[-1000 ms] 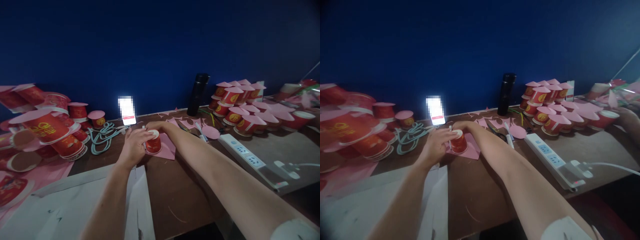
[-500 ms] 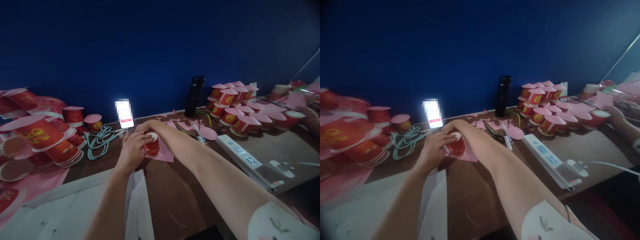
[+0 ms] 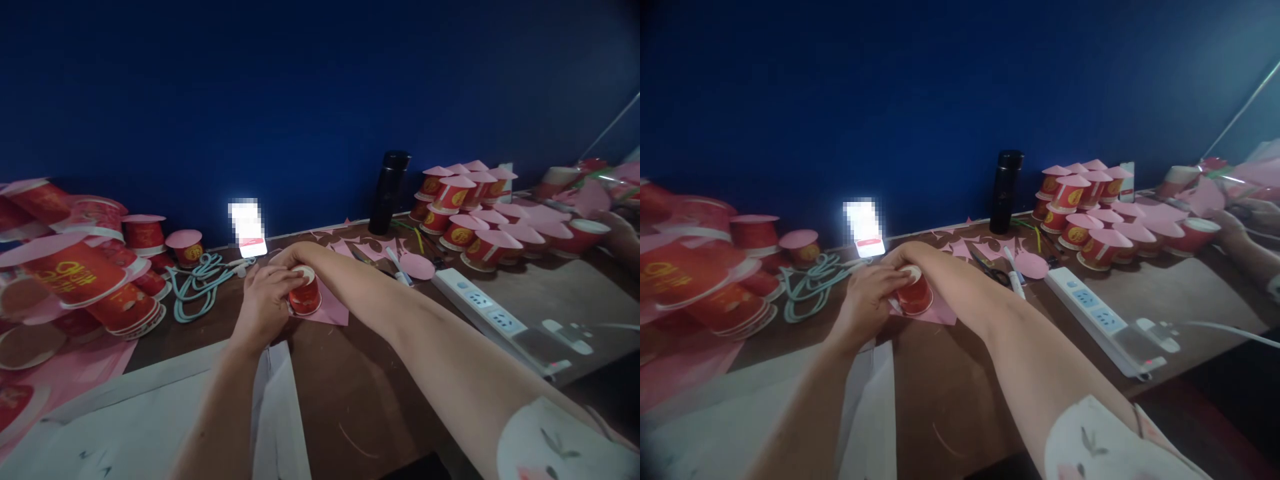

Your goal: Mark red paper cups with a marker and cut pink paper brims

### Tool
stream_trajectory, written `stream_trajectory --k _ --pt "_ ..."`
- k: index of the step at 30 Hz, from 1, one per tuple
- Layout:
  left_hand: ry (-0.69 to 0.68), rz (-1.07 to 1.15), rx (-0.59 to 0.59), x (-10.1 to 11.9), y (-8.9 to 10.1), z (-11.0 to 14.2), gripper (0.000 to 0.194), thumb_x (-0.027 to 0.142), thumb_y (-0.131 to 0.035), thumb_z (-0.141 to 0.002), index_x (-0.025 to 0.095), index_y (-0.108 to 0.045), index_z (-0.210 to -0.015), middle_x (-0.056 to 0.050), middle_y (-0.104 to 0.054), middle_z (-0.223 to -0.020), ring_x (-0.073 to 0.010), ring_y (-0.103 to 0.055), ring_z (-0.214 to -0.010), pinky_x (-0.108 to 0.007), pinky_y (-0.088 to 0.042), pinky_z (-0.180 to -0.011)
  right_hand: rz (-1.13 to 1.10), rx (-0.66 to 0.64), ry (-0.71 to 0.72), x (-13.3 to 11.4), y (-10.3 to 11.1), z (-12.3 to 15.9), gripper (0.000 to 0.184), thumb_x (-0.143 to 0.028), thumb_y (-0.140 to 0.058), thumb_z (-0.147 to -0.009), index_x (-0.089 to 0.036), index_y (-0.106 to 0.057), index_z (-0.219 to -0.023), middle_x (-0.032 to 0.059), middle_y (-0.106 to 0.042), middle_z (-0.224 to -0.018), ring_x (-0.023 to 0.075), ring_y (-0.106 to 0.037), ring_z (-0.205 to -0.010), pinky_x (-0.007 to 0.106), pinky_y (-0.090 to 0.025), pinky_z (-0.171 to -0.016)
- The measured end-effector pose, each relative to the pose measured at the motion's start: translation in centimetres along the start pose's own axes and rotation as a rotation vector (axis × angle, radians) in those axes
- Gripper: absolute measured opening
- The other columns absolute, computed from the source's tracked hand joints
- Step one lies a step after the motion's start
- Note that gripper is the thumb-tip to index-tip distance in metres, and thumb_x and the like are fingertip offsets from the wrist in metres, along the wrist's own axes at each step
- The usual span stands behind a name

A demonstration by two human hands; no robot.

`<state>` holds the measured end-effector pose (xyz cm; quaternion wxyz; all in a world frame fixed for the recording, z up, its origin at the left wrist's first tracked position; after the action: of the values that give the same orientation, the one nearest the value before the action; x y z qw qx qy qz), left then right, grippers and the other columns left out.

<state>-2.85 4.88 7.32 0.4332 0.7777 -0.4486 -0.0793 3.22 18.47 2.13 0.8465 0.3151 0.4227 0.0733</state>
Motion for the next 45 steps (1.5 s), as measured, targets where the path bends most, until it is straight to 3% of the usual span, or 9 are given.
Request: stream_trajectory --k 5,11,14,18,22,27,33,39,45 --pt "0.014 -0.006 -0.036 0.0 -0.1 0.0 0.046 0.003 -0.046 -0.076 0.032 -0.07 -0.101 0.002 -0.07 -0.107 -0.0192 -0.057 -0.106 -0.05 -0.03 -0.107 -0.26 0.191 0.138 -1.8 0.8 3.5 0.007 -0.017 -0.065 -0.072 -0.011 -0.064 -0.077 -0.003 -0.06 -0.065 0.008 -0.053 -0.06 0.02 -0.045 -0.059" --pt "0.04 0.006 -0.079 -0.3 -0.4 0.0 0.053 -0.001 -0.044 -0.069 0.032 -0.07 -0.102 0.002 -0.068 -0.11 -0.0211 -0.055 -0.109 -0.05 -0.033 -0.105 -0.472 1.186 0.001 -2.0 1.6 11.8 0.022 -0.034 -0.058 -0.084 -0.015 -0.062 -0.092 0.0009 -0.062 -0.073 0.0062 -0.05 -0.054 0.019 -0.04 -0.051" --pt "0.02 0.042 -0.086 -0.1 -0.4 0.2 0.055 0.0 -0.045 -0.066 0.029 -0.069 -0.106 0.001 -0.067 -0.114 -0.0209 -0.054 -0.111 -0.045 -0.039 -0.103 -0.642 1.387 -0.025 -1.5 -1.9 14.7 0.03 -0.034 -0.046 -0.09 -0.021 -0.054 -0.115 0.0035 -0.066 -0.095 0.0065 -0.054 -0.057 0.019 -0.042 -0.05" --pt "-0.009 0.106 -0.028 0.5 -0.2 0.5 0.036 0.015 -0.054 -0.077 0.025 -0.068 -0.108 -0.002 -0.066 -0.115 -0.0201 -0.055 -0.111 -0.04 -0.041 -0.101 -0.781 1.479 -0.08 0.0 -7.6 16.4 0.036 -0.034 -0.042 -0.09 -0.027 -0.047 -0.126 0.0042 -0.061 -0.112 0.0095 -0.062 -0.073 0.018 -0.046 -0.052" --pt "0.028 0.128 0.031 0.8 -0.6 0.7 0.025 0.033 -0.058 -0.083 0.026 -0.068 -0.105 -0.002 -0.067 -0.112 -0.0188 -0.058 -0.107 -0.04 -0.044 -0.099 -0.685 1.491 -0.095 0.8 -10.6 16.1 0.036 -0.04 -0.045 -0.089 -0.029 -0.05 -0.123 0.0032 -0.059 -0.117 0.0128 -0.064 -0.082 0.021 -0.051 -0.057" --pt "0.116 0.181 0.134 0.4 -0.5 0.5 0.022 0.035 -0.057 -0.084 0.024 -0.069 -0.099 -0.003 -0.069 -0.107 -0.018 -0.061 -0.102 -0.038 -0.046 -0.095 -0.397 1.534 -0.06 0.0 -10.8 15.9 0.035 -0.039 -0.041 -0.092 -0.026 -0.054 -0.12 0.004 -0.057 -0.124 0.0155 -0.061 -0.097 0.024 -0.051 -0.077" --pt "0.35 -0.014 0.505 -3.4 3.7 1.9 0.028 0.033 -0.052 -0.086 0.021 -0.065 -0.108 -0.008 -0.063 -0.117 -0.0227 -0.054 -0.112 -0.044 -0.038 -0.101 -0.308 1.568 -0.062 -0.3 -11.0 16.0 0.033 -0.035 -0.04 -0.092 -0.021 -0.053 -0.119 0.0067 -0.057 -0.123 0.017 -0.058 -0.105 0.026 -0.048 -0.085" --pt "0.568 -0.205 0.449 -6.6 4.6 3.8 0.023 0.032 -0.054 -0.082 0.023 -0.068 -0.098 -0.01 -0.061 -0.115 -0.0339 -0.05 -0.111 -0.057 -0.032 -0.096 -0.189 1.564 -0.086 -0.8 -10.9 16.2 0.032 -0.03 -0.041 -0.09 -0.02 -0.052 -0.118 0.0083 -0.058 -0.12 0.0177 -0.056 -0.106 0.029 -0.045 -0.09" --pt "0.589 -0.316 0.434 -5.9 5.0 4.1 0.027 0.034 -0.05 -0.084 0.024 -0.067 -0.103 -0.013 -0.055 -0.125 -0.0374 -0.043 -0.118 -0.061 -0.031 -0.092 -0.209 1.579 -0.115 0.4 -10.7 16.8 0.033 -0.025 -0.04 -0.089 -0.021 -0.05 -0.12 0.0068 -0.059 -0.117 0.0179 -0.057 -0.105 0.03 -0.046 -0.09"
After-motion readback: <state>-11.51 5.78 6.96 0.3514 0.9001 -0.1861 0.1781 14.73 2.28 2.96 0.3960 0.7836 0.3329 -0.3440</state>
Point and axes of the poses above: each hand's wrist, its own z-axis away from the middle knuckle, its own y-axis out of the back of the hand, x = y × z, the point moved 5 cm from there along -z, towards the middle knuckle
